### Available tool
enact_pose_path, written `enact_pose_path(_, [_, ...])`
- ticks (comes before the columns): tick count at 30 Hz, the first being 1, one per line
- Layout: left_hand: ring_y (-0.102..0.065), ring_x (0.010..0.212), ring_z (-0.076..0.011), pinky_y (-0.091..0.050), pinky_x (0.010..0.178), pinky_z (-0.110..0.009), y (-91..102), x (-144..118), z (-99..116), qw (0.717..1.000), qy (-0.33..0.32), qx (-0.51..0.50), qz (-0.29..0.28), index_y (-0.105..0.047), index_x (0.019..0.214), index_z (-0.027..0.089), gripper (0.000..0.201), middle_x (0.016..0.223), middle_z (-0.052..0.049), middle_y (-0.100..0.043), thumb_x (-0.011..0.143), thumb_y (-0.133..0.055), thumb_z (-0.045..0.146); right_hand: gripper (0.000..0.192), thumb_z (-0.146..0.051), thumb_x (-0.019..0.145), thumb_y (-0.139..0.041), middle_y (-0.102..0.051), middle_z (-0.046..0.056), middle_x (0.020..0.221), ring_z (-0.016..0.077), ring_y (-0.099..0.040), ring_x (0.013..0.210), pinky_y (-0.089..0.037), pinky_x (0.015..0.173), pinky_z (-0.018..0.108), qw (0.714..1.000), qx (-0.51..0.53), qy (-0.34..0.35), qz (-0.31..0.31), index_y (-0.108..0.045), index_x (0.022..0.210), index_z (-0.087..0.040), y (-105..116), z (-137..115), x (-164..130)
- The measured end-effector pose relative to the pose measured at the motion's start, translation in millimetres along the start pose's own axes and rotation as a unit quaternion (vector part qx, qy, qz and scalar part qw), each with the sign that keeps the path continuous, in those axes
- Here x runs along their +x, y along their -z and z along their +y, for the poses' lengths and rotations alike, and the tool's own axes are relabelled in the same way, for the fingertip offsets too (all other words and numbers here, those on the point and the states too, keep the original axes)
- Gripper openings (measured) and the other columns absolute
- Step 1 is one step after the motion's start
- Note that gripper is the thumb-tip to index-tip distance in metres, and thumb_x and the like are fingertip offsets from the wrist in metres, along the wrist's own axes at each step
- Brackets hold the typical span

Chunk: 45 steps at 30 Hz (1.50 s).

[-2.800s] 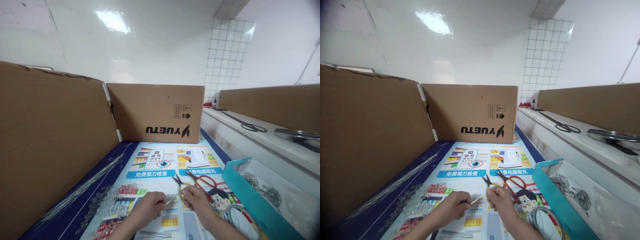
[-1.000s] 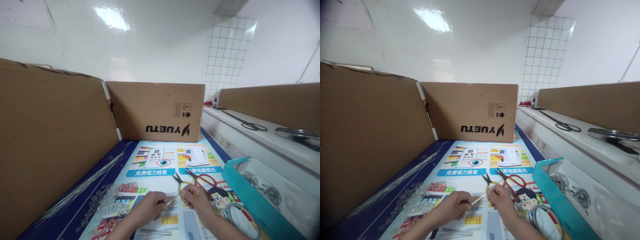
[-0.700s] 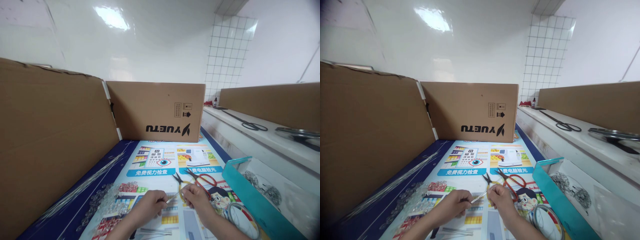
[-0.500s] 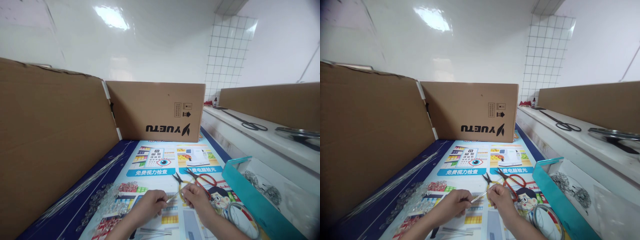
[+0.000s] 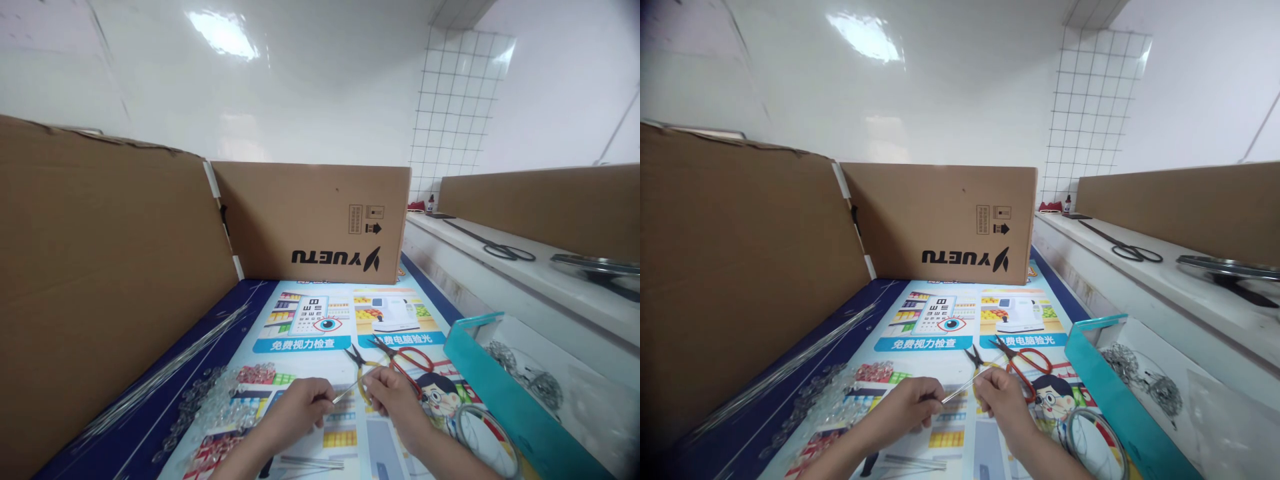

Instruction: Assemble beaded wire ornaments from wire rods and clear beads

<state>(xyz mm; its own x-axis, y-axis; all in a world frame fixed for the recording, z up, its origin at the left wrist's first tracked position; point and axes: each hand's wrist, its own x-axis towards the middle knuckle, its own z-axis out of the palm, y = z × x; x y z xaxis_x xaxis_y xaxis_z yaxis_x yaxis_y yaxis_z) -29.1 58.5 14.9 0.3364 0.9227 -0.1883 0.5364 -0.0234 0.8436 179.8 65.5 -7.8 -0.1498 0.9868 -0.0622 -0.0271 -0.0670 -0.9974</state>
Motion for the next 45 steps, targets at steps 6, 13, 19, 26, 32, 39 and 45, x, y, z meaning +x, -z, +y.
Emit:
enact_pose_path(6, [-0.048, 0.045, -0.0095, -0.036, 0.044, -0.019, 0.3, -1, 2, 1.0, -0.001, -0.011, 0.005, -0.06, 0.073, 0.016, 0.016, 0.052, 0.003, -0.055, 0.07, -0.046, 0.023, 0.025, -0.038, 0.075, -0.061, -0.049, -0.004, 0.053, 0.006, -0.037, 0.044, -0.025, 0.042, 0.019, 1.0, 0.001, 0.001, -0.001, -0.054, 0.068, -0.015, 0, -1, -1])
enact_pose_path(13, [-0.047, 0.044, -0.0087, -0.035, 0.043, -0.018, 0.8, -1, 4, 1.0, -0.007, -0.022, -0.003, -0.06, 0.073, 0.015, 0.016, 0.052, 0.003, -0.055, 0.069, -0.046, 0.021, 0.025, -0.036, 0.075, -0.06, -0.047, -0.005, 0.049, 0.0059, -0.035, 0.043, -0.025, 0.042, 0.019, 1.0, 0.001, 0.004, -0.002, -0.053, 0.065, -0.015, 0, -3, -2])
enact_pose_path(19, [-0.046, 0.043, -0.009, -0.035, 0.043, -0.018, 0.2, -3, 6, 0.999, -0.006, -0.035, -0.025, -0.06, 0.074, 0.016, 0.016, 0.05, 0.004, -0.053, 0.068, -0.046, 0.02, 0.027, -0.039, 0.074, -0.062, -0.045, -0.006, 0.047, 0.0061, -0.034, 0.043, -0.024, 0.043, 0.02, 1.0, 0.003, 0.006, -0.003, -0.052, 0.065, -0.015, -1, -5, -2])
enact_pose_path(26, [-0.043, 0.042, -0.0087, -0.032, 0.043, -0.019, 1.5, -5, 8, 0.998, -0.028, -0.032, -0.039, -0.059, 0.069, 0.016, 0.014, 0.05, 0.004, -0.053, 0.067, -0.045, 0.017, 0.026, -0.038, 0.077, -0.059, -0.045, -0.006, 0.05, 0.0065, -0.033, 0.045, -0.025, 0.043, 0.02, 1.0, 0.001, 0.024, -0.002, -0.052, 0.066, -0.015, -2, -6, -4])
enact_pose_path(32, [-0.05, 0.058, -0.0103, -0.036, 0.056, -0.019, 2.3, -5, 11, 0.994, -0.099, -0.029, -0.026, -0.062, 0.066, 0.016, 0.014, 0.061, 0.003, -0.06, 0.067, -0.049, 0.011, 0.018, -0.03, 0.082, -0.053, -0.055, 0.0, 0.07, 0.0109, -0.047, 0.062, -0.037, 0.056, 0.022, 0.984, -0.09, 0.153, -0.019, -0.054, 0.069, -0.017, -6, -41, -19])
enact_pose_path(39, [-0.057, 0.071, -0.0129, -0.042, 0.066, -0.02, -6.2, -8, 15, 0.985, -0.162, -0.044, -0.039, -0.065, 0.077, 0.016, 0.011, 0.075, -0.001, -0.066, 0.075, -0.055, 0.018, 0.011, -0.02, 0.084, -0.051, -0.06, 0.002, 0.074, 0.0133, -0.056, 0.071, -0.043, 0.068, 0.024, 0.916, -0.238, 0.312, -0.086, -0.06, 0.079, -0.017, -16, -71, -39])
enact_pose_path(45, [-0.057, 0.072, -0.0132, -0.043, 0.068, -0.021, -9.9, -8, 14, 0.984, -0.167, -0.054, -0.015, -0.063, 0.075, 0.017, 0.01, 0.074, 0.0, -0.065, 0.078, -0.054, 0.02, 0.012, -0.019, 0.083, -0.051, -0.064, 0.001, 0.078, 0.0129, -0.058, 0.074, -0.044, 0.069, 0.023, 0.92, -0.252, 0.282, -0.1, -0.062, 0.081, -0.019, -17, -64, -26])
